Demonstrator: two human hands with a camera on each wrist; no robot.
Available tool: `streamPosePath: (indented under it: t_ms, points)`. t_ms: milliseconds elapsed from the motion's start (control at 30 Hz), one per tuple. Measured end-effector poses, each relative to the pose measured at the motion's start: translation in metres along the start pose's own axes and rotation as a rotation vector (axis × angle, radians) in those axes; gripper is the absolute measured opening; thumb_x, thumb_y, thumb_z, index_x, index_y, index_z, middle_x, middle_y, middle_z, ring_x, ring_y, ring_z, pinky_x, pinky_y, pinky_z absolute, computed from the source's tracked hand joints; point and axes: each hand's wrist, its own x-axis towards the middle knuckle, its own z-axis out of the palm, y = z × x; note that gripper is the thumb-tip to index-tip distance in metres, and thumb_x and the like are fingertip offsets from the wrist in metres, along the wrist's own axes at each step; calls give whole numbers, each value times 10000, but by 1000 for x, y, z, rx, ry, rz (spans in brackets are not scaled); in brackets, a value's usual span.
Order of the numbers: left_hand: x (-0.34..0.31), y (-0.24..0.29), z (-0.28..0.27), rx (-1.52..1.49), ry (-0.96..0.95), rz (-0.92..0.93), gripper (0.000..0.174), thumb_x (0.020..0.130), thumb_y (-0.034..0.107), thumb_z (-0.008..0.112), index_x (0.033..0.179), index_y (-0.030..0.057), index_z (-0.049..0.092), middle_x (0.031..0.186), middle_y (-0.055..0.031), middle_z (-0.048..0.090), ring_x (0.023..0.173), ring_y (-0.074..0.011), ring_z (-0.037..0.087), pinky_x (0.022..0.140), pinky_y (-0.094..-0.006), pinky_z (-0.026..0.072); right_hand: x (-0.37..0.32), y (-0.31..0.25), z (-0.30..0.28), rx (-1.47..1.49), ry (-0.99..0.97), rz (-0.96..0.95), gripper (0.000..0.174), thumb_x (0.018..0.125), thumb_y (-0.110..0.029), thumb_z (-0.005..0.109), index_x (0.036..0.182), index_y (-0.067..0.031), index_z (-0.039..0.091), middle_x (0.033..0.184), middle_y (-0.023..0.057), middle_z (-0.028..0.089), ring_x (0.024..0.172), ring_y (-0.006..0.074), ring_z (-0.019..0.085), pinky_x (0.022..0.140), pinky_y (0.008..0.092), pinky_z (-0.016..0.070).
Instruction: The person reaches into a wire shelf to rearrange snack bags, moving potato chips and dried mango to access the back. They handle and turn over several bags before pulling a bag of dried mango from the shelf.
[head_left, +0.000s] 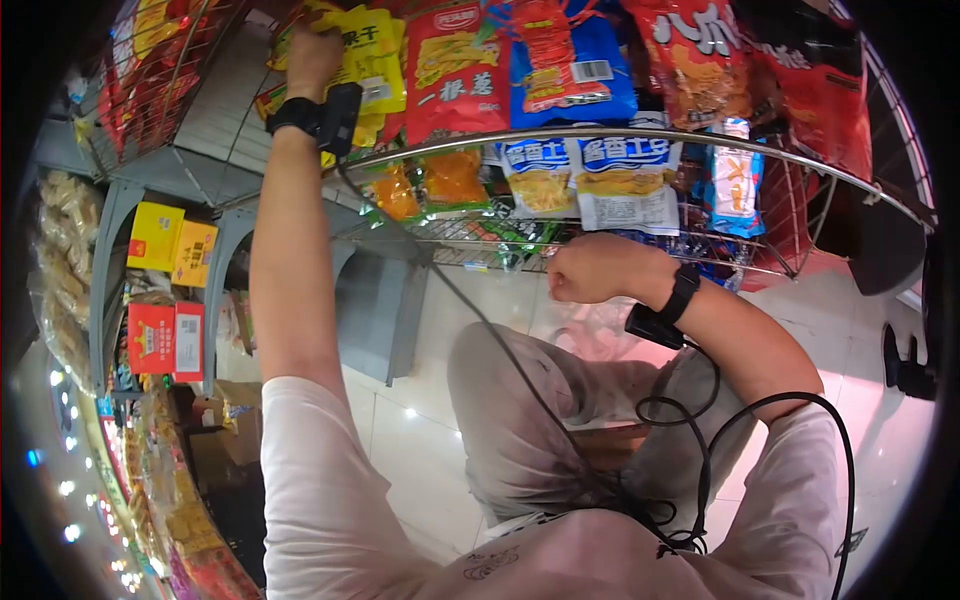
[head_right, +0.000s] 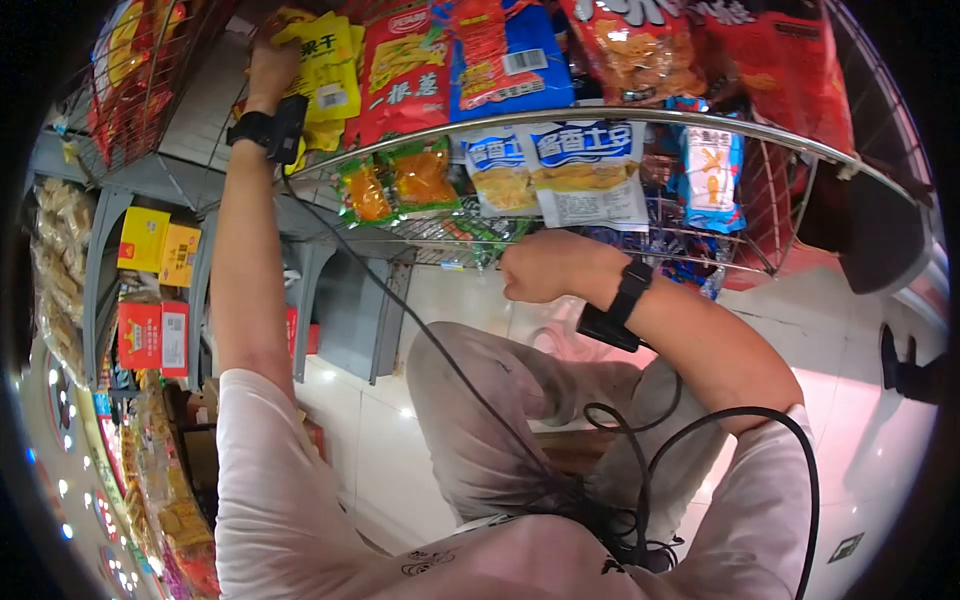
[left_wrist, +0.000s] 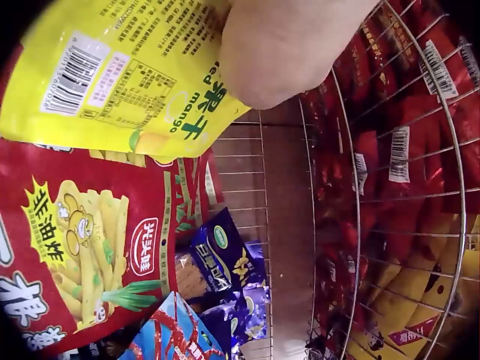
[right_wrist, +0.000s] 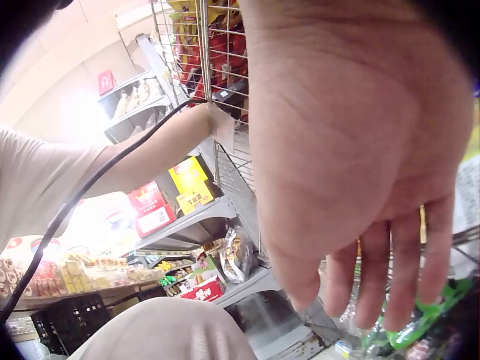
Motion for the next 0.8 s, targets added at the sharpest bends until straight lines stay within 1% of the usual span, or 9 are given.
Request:
streamPosePath:
  t_ms: [133, 200, 233, 300, 333, 367, 500, 767, 800]
  points:
    - [-4, 4, 10, -14, 34, -84, 470, 843, 259, 681, 1167, -63, 568, 1139, -322, 655, 1064, -452, 644, 871, -483, 515, -2, 3, 2, -54, -13, 39, 246, 826, -292, 639, 870, -69, 734, 844, 164, 718, 831, 366, 688, 754, 470, 527]
    - [-5, 16, -2, -171, -441, -611, 422, 863, 272, 662, 1126, -54, 614, 1151, -285, 671, 1043, -403, 672, 848, -452, 527, -3, 3, 0, -6, -11, 20, 301, 808, -309, 609, 875, -45, 738, 829, 208, 708, 800, 408, 683, 733, 502, 527]
    - [-7, 18, 1, -175, -437, -613, 422, 863, 272, 662, 1126, -54, 614, 1151, -285, 671, 1043, -403, 672, 848, -452, 527, -4, 7, 2, -11, -13, 23, 301, 808, -309, 609, 875, -45, 738, 829, 208, 708, 800, 408, 683, 733, 502, 527]
    - [-11, 16, -3, 317, -721, -248, 397, 896, 281, 618, 1127, -40, 638, 1159, -234, 688, 1034, -345, 686, 843, -404, 525, 0, 10, 6, -44, -28, 47, 274, 831, -317, 652, 921, -72, 734, 885, 162, 727, 860, 369, 691, 765, 473, 529]
    - [-14, 71, -28, 132, -680, -434, 425, 914, 303, 586, 1188, -17, 636, 1165, -199, 692, 1051, -317, 673, 852, -390, 509, 2, 10, 5, -46, -26, 27, 274, 831, -317, 652, 921, -72, 734, 885, 162, 727, 860, 369, 691, 765, 473, 529]
    - [-15, 56, -23, 153, -676, -440, 425, 914, 303, 586, 1188, -17, 636, 1165, -199, 692, 1051, -317, 673, 852, -390, 509, 2, 10, 5, -50, -49, 44, 281, 834, -323, 655, 933, -72, 734, 899, 159, 730, 867, 365, 693, 770, 470, 532]
    - [-17, 10, 3, 115, -698, -347, 522, 901, 377, 593, 1253, -7, 622, 1191, -213, 674, 1098, -322, 644, 882, -414, 490, -2, 10, 6, 25, 28, 16, 277, 800, -307, 616, 803, -54, 728, 789, 204, 700, 778, 402, 679, 722, 497, 525]
    - [-19, 45, -4, 112, -538, -398, 572, 889, 414, 591, 1302, 19, 602, 1270, -231, 640, 1169, -373, 614, 975, -414, 487, 2, 15, 9, -17, -2, 0, 256, 792, -282, 603, 798, -52, 715, 755, 191, 691, 738, 397, 667, 691, 493, 514]
    - [-15, 80, -27, 143, -624, -284, 514, 912, 373, 541, 1324, 72, 599, 1333, -208, 609, 1198, -376, 591, 992, -424, 484, 2, 16, 10, 11, -3, 3, 254, 792, -278, 601, 808, -52, 716, 763, 190, 693, 746, 395, 668, 694, 491, 514]
